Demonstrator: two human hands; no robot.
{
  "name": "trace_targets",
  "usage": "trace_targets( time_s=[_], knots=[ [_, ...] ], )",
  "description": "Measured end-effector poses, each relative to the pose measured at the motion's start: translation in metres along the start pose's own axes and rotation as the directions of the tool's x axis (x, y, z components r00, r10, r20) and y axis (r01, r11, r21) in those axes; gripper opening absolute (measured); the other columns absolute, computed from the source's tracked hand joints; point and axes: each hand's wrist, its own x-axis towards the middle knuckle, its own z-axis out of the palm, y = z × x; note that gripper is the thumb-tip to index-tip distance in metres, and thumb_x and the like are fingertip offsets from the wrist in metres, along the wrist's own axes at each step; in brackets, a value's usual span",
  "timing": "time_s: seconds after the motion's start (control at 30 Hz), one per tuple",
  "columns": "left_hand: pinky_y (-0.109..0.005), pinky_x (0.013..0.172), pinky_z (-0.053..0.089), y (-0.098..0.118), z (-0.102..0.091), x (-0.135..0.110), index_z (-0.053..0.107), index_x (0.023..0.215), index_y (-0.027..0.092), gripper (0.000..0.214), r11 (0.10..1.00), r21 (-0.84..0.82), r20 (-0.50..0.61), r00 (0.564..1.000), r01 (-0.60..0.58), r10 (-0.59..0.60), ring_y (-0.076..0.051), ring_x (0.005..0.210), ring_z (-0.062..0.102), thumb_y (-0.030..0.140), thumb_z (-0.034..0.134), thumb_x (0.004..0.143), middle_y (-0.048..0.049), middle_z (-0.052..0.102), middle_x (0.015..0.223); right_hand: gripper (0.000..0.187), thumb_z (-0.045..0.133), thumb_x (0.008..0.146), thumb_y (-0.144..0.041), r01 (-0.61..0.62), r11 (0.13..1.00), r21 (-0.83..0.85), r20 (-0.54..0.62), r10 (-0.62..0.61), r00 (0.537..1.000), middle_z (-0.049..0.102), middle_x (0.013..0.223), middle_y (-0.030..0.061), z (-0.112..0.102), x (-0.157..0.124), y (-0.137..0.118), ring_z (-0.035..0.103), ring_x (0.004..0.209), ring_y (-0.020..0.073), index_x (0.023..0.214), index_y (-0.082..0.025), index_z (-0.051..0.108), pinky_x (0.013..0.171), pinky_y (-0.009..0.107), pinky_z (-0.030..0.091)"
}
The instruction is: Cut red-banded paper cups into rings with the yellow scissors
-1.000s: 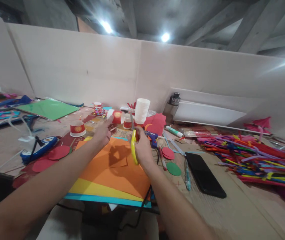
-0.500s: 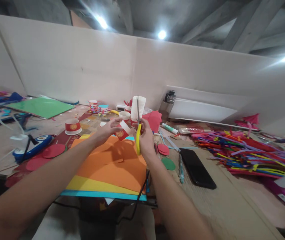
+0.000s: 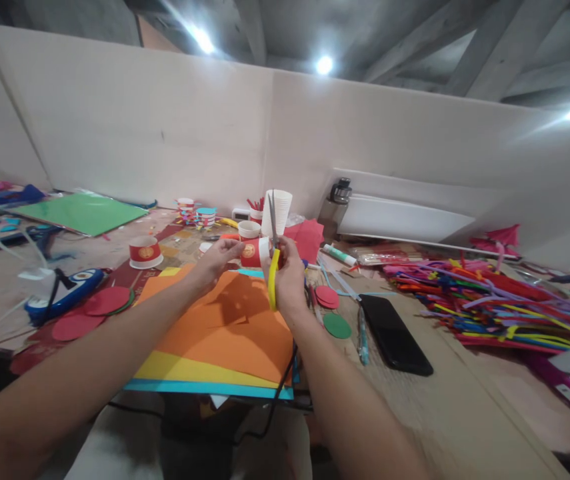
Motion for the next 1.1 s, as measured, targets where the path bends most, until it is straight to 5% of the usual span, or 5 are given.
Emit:
trace_targets(
  time_s=[0.1, 0.27, 0.4, 0.6, 1.1],
  knots=[
    [-0.022, 0.052, 0.030, -0.002, -0.003, -0.001, 0.064, 0.070, 0.015, 0.040, 0.975, 0.196, 0.013, 0.994, -0.105, 0.105, -0.008, 0.057, 0.044, 0.051, 0.080, 0.065, -0.0004, 0.058, 0.066, 0.037, 0.062, 0.075, -0.026, 0.014, 0.999, -0.043, -0.011, -0.015, 1.000, 0.065, 0.095, 0.0041, -0.002, 0.000, 0.008, 0.061, 0.080, 0.0158, 0.110, -0.020, 0.055, 0.073, 0.029, 0.051],
    [-0.021, 0.043, 0.018, -0.001, 0.002, -0.005, 0.058, 0.060, 0.015, 0.043, 0.987, 0.130, 0.136, 0.985, 0.089, -0.107, -0.004, 0.045, 0.033, 0.049, 0.084, 0.057, 0.0028, 0.045, 0.052, 0.038, 0.052, 0.078, -0.019, 0.098, 0.978, -0.184, 0.074, -0.085, 0.994, 0.066, 0.100, 0.0042, -0.002, -0.002, 0.013, 0.061, 0.086, 0.0169, 0.117, -0.020, 0.056, 0.080, 0.031, 0.050],
    [-0.018, 0.040, 0.011, 0.004, -0.003, -0.001, 0.050, 0.059, 0.016, 0.042, 0.993, 0.044, -0.012, 0.994, 0.111, -0.111, -0.001, 0.037, 0.024, 0.038, 0.086, 0.054, 0.0083, 0.035, 0.044, 0.048, 0.051, 0.073, -0.012, 0.154, 0.877, -0.454, 0.104, -0.119, 0.987, 0.064, 0.105, 0.0104, 0.001, -0.001, 0.006, 0.057, 0.097, 0.0258, 0.121, -0.015, 0.057, 0.089, 0.044, 0.048],
    [-0.017, 0.042, 0.030, -0.002, -0.008, 0.010, 0.057, 0.069, 0.016, 0.027, 0.994, -0.085, -0.125, 0.989, 0.071, -0.081, -0.007, 0.047, 0.053, 0.030, 0.079, 0.063, 0.0017, 0.060, 0.058, 0.043, 0.056, 0.080, -0.015, 0.392, 0.799, -0.456, 0.423, -0.193, 0.885, 0.061, 0.111, 0.0114, 0.012, -0.016, -0.010, 0.058, 0.097, 0.0234, 0.123, -0.019, 0.056, 0.088, 0.037, 0.049],
    [-0.027, 0.058, 0.047, -0.008, -0.004, 0.004, 0.065, 0.082, 0.014, 0.013, 0.964, -0.143, 0.036, 0.974, 0.225, -0.222, -0.019, 0.066, 0.065, 0.024, 0.072, 0.077, -0.0090, 0.068, 0.066, 0.042, 0.063, 0.084, -0.029, 0.354, 0.816, -0.457, 0.590, -0.019, 0.807, 0.065, 0.111, 0.0121, 0.019, -0.045, 0.005, 0.061, 0.091, 0.0222, 0.124, -0.018, 0.058, 0.081, 0.035, 0.050]
  ],
)
